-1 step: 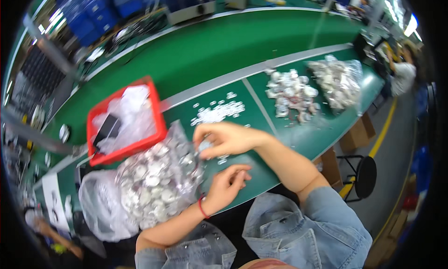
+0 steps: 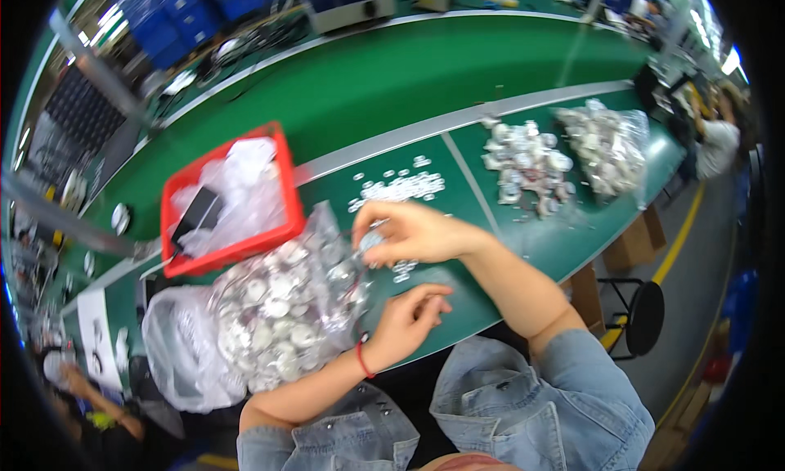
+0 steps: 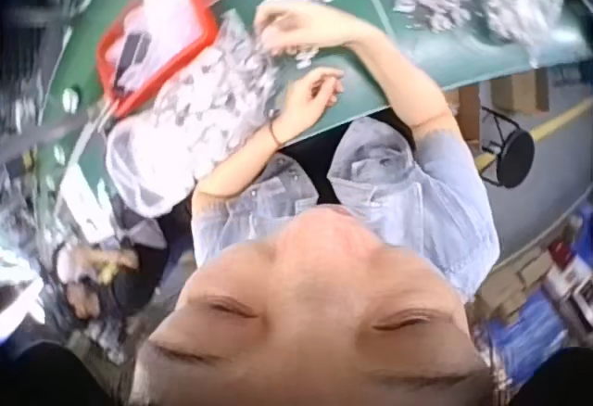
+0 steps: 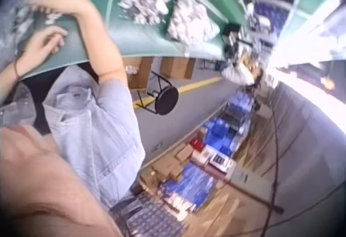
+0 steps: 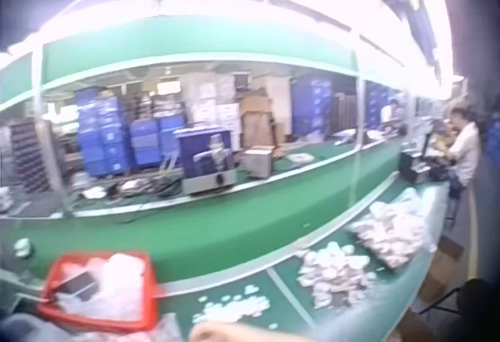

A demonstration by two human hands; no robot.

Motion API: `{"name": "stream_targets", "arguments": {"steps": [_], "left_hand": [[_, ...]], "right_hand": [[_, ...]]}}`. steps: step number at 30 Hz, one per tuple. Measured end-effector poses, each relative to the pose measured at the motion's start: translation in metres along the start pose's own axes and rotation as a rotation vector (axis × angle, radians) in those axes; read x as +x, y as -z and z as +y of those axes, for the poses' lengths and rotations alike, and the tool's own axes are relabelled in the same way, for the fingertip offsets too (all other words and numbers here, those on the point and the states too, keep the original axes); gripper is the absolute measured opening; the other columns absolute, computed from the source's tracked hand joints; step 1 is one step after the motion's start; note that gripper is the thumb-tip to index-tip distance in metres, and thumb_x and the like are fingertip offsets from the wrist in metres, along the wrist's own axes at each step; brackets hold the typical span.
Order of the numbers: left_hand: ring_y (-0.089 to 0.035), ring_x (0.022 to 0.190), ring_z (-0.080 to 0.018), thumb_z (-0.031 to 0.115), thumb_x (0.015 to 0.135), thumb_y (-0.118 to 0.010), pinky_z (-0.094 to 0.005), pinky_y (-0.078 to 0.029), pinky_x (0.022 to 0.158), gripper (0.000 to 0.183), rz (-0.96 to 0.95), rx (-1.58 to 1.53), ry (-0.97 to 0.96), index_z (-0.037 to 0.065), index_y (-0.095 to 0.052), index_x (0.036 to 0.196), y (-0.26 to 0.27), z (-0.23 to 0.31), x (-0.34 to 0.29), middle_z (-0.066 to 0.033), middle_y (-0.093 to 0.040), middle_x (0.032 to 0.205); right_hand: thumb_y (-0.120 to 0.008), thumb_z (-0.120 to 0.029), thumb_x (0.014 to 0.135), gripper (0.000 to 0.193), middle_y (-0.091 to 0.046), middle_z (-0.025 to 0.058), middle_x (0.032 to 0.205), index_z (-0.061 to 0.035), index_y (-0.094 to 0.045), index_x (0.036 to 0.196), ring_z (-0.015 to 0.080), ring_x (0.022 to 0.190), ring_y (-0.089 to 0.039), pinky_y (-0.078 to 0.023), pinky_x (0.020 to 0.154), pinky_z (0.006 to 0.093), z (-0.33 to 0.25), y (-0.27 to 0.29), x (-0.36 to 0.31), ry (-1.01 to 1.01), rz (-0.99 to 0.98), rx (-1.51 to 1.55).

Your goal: The person sits at a green assembly table and repeatedly picks up small white cylindrical electronic components. They insert small white washers into the components by hand, then place the finished units into a clear plastic bag.

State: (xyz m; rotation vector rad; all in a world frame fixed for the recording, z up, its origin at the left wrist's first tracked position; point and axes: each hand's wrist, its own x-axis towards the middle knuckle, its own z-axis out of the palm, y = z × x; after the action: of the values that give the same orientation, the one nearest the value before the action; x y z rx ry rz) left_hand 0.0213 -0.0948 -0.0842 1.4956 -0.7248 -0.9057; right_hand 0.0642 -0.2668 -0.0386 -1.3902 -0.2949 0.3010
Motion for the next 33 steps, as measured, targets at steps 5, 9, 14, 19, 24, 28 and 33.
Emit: {"name": "stream_targets", "arguments": {"steps": [5,9,14,19,24,28,33], "left_hand": [[-0.062,0.073,-0.0087,0.012,0.101,-0.049,-0.0231,-0.052,0.067,0.024,0.000,-0.025,-0.025,0.001,-0.059,0.119,0.000,-0.006,-0.003,-0.0062,-0.067,0.089],[-0.061,0.071,-0.0082,0.013,0.101,-0.049,-0.0227,-0.052,0.067,0.024,0.009,-0.037,-0.006,0.000,-0.059,0.120,0.001,-0.003,0.000,-0.0063,-0.066,0.089],[-0.061,0.078,-0.0128,0.009,0.102,-0.043,-0.0251,-0.054,0.069,0.036,0.117,-0.220,-0.062,0.002,-0.041,0.137,0.002,-0.004,0.005,-0.0114,-0.060,0.105],[-0.058,0.105,-0.0213,-0.001,0.094,-0.050,-0.0369,-0.055,0.086,0.070,0.173,-0.549,-0.300,0.009,-0.011,0.152,0.004,0.002,0.009,-0.0166,-0.043,0.134],[-0.056,0.105,-0.0187,-0.007,0.089,-0.056,-0.0343,-0.053,0.089,0.077,0.056,-0.555,-0.328,0.009,-0.014,0.151,0.009,0.008,0.002,-0.0138,-0.041,0.131],[-0.057,0.099,-0.0117,-0.002,0.090,-0.060,-0.0297,-0.054,0.087,0.058,-0.207,-0.628,-0.144,0.005,-0.033,0.142,0.005,0.003,0.007,-0.0093,-0.049,0.120],[-0.062,0.097,-0.0149,0.017,0.097,-0.060,-0.0315,-0.055,0.084,0.033,-0.430,-0.607,0.050,0.001,-0.046,0.123,-0.002,-0.007,0.000,-0.0102,-0.057,0.114]], "right_hand": [[-0.060,-0.010,0.095,0.023,-0.058,0.0136,0.111,-0.0036,-0.049,0.114,0.0173,0.088,-0.064,-0.054,0.074,0.0277,-0.006,-0.004,0.004,0.218,0.185,0.452],[-0.055,-0.020,0.100,0.023,-0.059,0.0172,0.113,-0.0048,-0.048,0.116,0.0165,0.084,-0.064,-0.054,0.073,0.0258,-0.010,0.006,-0.001,0.289,0.185,0.562],[-0.057,-0.022,0.099,0.024,-0.061,0.0173,0.109,-0.0052,-0.049,0.114,0.0125,0.077,-0.061,-0.050,0.064,0.0222,-0.018,0.010,-0.006,0.242,0.104,0.530],[-0.059,-0.022,0.096,0.025,-0.063,0.0166,0.102,-0.0029,-0.051,0.111,0.0084,0.065,-0.056,-0.046,0.056,0.0190,-0.023,0.011,-0.011,0.201,-0.007,0.478],[-0.071,-0.027,0.087,0.036,-0.062,0.0154,0.092,0.0007,-0.054,0.102,0.0072,0.055,-0.055,-0.043,0.048,0.0185,-0.026,0.021,-0.036,0.139,-0.142,0.409],[-0.075,-0.017,0.080,0.035,-0.060,0.0138,0.094,0.0015,-0.055,0.101,0.0126,0.075,-0.061,-0.049,0.061,0.0205,-0.012,0.011,-0.054,0.210,-0.015,0.367],[-0.080,-0.005,0.072,0.040,-0.059,0.0171,0.098,-0.0007,-0.054,0.101,0.0194,0.085,-0.059,-0.050,0.073,0.0284,0.000,-0.033,-0.073,0.152,0.212,0.205]]}}
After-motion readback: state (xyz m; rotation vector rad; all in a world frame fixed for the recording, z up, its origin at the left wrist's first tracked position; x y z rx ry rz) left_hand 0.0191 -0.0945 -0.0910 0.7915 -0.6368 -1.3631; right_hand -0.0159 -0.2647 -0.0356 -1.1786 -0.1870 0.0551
